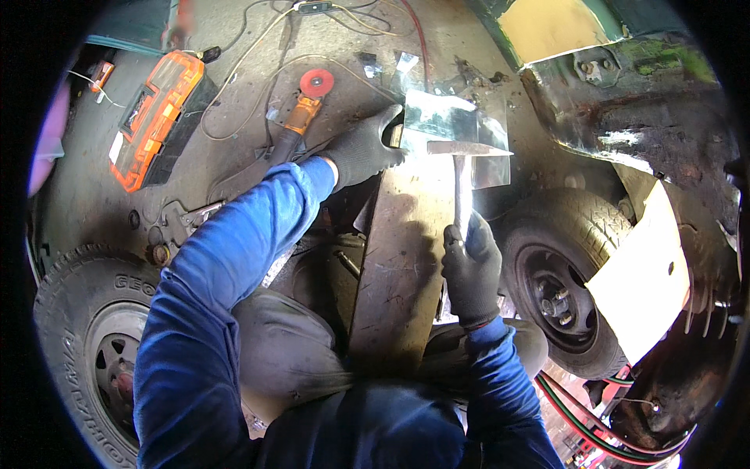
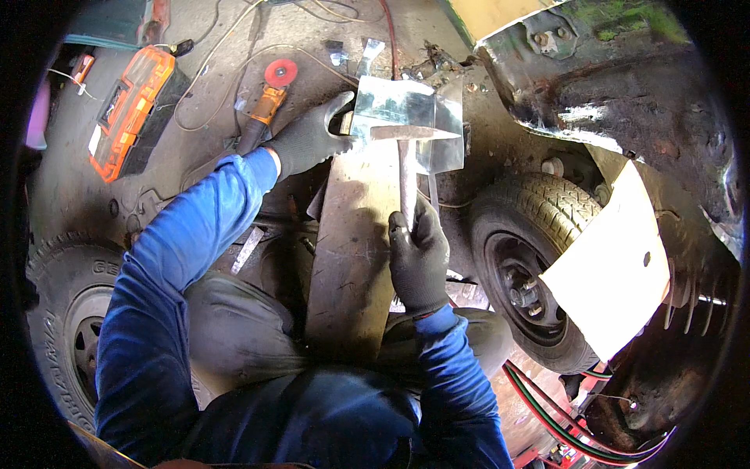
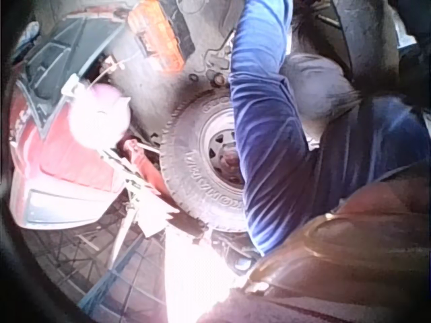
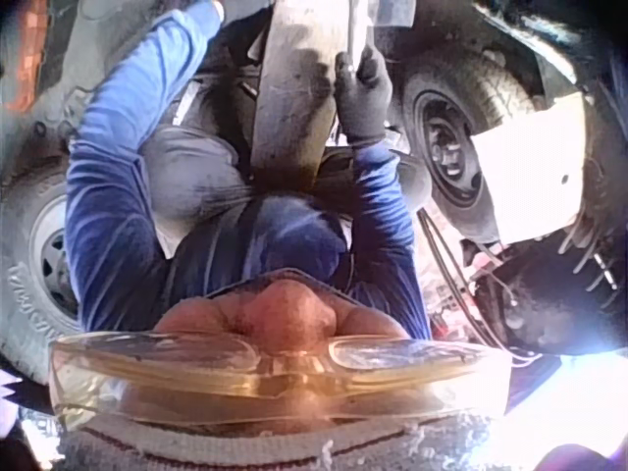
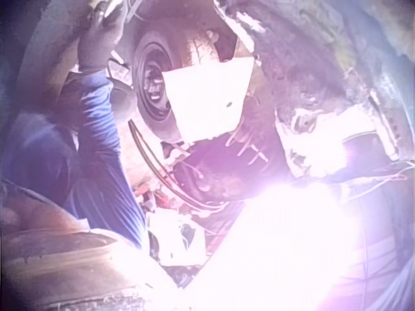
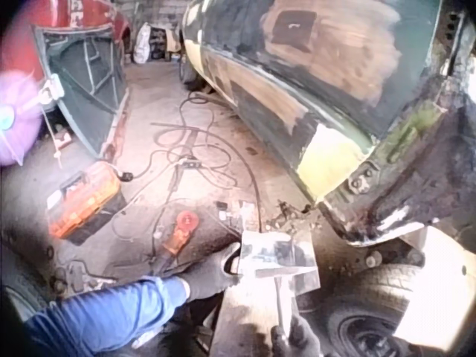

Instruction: The person sits on the floor and uses a hammer to repeatedly strike a small rectangular metal sheet resting on a wooden block. They adjust the sheet's position several times and continue hammering to flatten or shape it.

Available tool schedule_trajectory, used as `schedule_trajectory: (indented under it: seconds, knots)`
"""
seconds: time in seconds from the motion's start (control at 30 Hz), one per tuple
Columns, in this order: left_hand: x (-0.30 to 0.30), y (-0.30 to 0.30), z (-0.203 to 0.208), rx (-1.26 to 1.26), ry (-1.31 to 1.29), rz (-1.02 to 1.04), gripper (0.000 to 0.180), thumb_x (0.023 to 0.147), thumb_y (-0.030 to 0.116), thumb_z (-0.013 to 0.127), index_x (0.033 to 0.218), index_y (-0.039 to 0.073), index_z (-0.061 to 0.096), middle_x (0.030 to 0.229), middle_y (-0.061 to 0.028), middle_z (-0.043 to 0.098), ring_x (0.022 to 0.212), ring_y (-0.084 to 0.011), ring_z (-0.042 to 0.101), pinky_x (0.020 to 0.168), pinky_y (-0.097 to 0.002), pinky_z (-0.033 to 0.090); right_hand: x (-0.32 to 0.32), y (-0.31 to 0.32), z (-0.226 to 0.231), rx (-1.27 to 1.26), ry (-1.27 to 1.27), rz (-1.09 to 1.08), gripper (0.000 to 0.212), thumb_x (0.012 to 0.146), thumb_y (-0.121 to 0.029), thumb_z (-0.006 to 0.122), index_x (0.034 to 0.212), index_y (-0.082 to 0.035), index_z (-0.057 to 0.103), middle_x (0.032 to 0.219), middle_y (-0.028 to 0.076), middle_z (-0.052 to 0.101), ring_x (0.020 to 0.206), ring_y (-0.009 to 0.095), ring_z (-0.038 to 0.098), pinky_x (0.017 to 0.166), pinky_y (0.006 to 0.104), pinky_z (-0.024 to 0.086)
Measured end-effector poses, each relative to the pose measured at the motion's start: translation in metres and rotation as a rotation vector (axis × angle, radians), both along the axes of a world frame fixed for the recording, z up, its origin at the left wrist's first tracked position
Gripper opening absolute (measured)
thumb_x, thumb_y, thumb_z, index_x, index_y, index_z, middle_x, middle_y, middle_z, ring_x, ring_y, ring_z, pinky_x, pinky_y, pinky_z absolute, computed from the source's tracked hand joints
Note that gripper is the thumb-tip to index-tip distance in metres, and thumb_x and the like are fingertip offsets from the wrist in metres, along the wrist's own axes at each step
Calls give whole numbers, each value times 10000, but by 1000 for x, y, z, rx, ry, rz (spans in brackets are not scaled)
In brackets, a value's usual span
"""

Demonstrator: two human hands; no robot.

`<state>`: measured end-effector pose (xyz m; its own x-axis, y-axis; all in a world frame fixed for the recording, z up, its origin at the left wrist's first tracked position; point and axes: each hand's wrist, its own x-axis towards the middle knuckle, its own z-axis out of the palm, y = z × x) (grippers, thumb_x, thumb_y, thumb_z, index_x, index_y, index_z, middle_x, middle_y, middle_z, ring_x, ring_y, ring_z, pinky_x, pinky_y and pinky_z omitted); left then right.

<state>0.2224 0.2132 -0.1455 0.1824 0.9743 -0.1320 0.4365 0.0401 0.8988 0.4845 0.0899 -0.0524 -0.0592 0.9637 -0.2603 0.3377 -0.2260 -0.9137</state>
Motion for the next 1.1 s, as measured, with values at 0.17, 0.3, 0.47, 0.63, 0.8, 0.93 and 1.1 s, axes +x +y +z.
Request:
schedule_trajectory:
  seconds: [0.17,0.3,0.47,0.63,0.8,0.93,1.1]
  knots:
    - [-2,-1,7,-51,-7,17,943,943,287,852,1685,-52,379,1658,-289,532,1552,-360,520,1294,-416,399,-15,-2,-26,68,-3,-23,554,1115,-101,666,1620,63,510,1438,140,717,1228,158,675,1065,305,535]
    - [-6,1,2,-23,-35,-16,919,940,295,865,1656,-72,422,1634,-288,559,1539,-365,534,1283,-416,414,-7,5,-23,-91,-92,45,619,1116,-158,700,1655,51,478,1482,139,704,1272,123,642,1077,277,513]
    - [-60,-1,3,-206,-170,-19,762,1040,300,823,1612,-75,488,1499,-231,679,1378,-243,665,1141,-375,547,10,12,-21,-165,-135,112,614,1132,-95,663,1705,-42,450,1172,31,762,930,41,600,810,231,536]
    - [-149,-63,-7,-267,-35,63,376,1089,254,755,1359,-3,711,1198,-13,773,1064,-108,700,965,-305,577,9,11,-25,-81,-245,152,612,1132,-73,650,1697,6,431,1266,24,740,934,42,580,837,228,528]
    - [-175,-182,-80,-409,155,-163,202,1008,228,755,1050,36,801,909,-89,790,840,-223,747,809,-407,609,7,14,-22,-146,-231,111,581,1137,-95,655,1675,18,464,1201,-8,716,906,35,552,806,211,503]
    - [-144,-264,-157,-545,653,-129,494,922,501,802,1180,79,809,1125,-242,800,1058,-468,767,957,-552,601,5,12,-21,-128,-186,106,574,1138,-94,653,1673,10,474,1104,-45,691,861,31,533,759,219,492]
    - [-109,-309,-209,-348,753,129,569,946,529,786,1421,228,702,1269,-210,763,1068,-449,755,896,-584,607,7,13,-22,-186,-168,97,582,1130,-105,656,1658,59,472,1272,69,750,982,75,643,884,241,549]
